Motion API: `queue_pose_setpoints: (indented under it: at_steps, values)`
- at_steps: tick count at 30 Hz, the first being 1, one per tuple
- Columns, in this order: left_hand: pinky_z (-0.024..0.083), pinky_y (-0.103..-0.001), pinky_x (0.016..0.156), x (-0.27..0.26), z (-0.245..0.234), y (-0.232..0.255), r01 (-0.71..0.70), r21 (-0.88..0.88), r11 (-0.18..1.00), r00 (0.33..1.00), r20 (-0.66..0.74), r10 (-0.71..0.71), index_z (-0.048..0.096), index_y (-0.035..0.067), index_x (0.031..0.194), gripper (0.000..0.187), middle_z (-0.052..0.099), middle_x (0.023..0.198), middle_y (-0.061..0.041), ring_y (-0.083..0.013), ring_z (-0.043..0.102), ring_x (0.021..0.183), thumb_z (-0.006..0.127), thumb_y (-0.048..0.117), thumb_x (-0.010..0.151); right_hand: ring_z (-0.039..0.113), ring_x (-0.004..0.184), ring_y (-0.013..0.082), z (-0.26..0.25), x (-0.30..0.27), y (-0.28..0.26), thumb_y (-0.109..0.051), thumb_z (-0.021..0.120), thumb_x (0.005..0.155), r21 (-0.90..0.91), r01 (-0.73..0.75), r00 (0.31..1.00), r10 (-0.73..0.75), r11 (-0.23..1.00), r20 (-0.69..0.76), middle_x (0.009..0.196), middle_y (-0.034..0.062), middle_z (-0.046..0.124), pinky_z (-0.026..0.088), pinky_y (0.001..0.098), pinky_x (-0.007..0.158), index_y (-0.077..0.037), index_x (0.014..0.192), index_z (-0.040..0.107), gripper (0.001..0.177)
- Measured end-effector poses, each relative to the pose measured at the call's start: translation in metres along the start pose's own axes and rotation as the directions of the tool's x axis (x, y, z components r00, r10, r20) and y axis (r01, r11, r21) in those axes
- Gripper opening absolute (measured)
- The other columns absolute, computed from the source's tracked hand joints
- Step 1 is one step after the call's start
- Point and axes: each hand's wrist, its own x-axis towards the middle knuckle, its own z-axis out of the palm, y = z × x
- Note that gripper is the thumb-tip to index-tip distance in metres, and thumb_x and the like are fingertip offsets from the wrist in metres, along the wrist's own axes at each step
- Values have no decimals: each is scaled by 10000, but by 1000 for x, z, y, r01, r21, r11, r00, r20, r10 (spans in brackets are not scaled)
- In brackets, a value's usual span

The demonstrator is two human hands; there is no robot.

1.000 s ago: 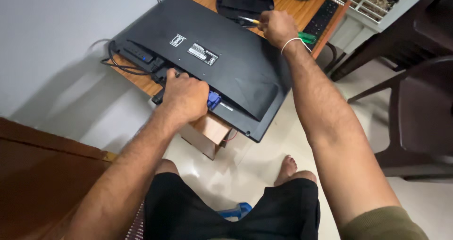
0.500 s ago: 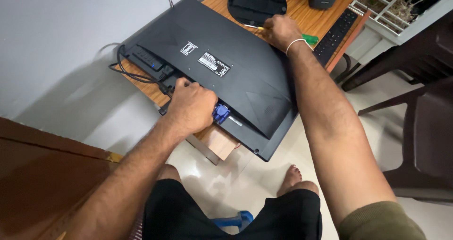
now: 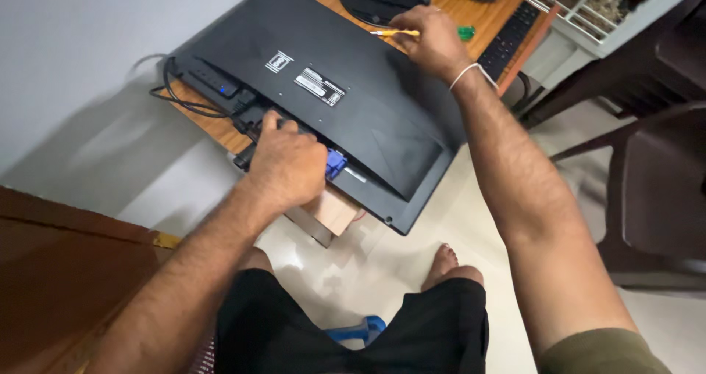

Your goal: The person disconnects a VGA cable from a monitor, uses a screwdriver to remove screws from the back, and then carries the monitor across the room.

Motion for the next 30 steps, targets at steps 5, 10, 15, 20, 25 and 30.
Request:
queue_pose_setpoints:
  at_steps: [5,10,15,20,25,30]
  values:
    - [340,-576,1027,-3,3,-2,37,-65,997,999,-31,-40,780,70,844,162,758,854,-132,-338,703,919,671,152,757,643,1083,346,-21,-32,-73,-130,794,912,54,155,986,-158,986,60,1120,117,722,506,456,950,-79,1104,750,204]
    - [336,-597,1069,-2,6,-2,52,-156,986,994,-83,-66,781,82,924,203,755,888,-183,-361,730,906,681,82,747,617,1124,308,-45,-62,-153,-159,778,943,89,202,973,-210,975,98,1189,89,698,475,437,978,-109,1070,744,141]
    - [323,-578,1116,0,6,2,130,-101,986,990,70,-123,788,84,923,186,757,951,-183,-345,725,979,724,149,761,566,1141,294,-53,-99,-216,-163,755,894,129,179,958,-203,975,203,1202,67,666,404,442,968,-109,1065,750,179]
    - [317,-591,1088,2,9,5,136,-82,987,990,47,-132,781,86,946,199,758,981,-180,-349,721,982,730,174,775,540,1119,308,-35,-113,-236,-150,766,834,63,175,974,-182,983,137,1180,85,635,396,448,952,-117,1059,757,227]
    - [295,-562,1140,4,9,-1,185,-108,977,977,124,-171,781,98,973,178,766,1004,-186,-349,734,996,694,165,833,538,1091,291,-17,-113,-236,-119,761,856,-15,141,981,-138,990,134,1108,62,625,397,434,927,-141,990,759,135]
    - [252,-573,1150,-17,6,-8,36,-141,989,998,49,-30,783,108,935,182,753,944,-167,-338,703,1000,716,271,889,526,1102,322,-17,-114,-232,-97,734,794,29,202,975,-204,979,91,1140,78,623,421,456,924,-110,1049,728,255]
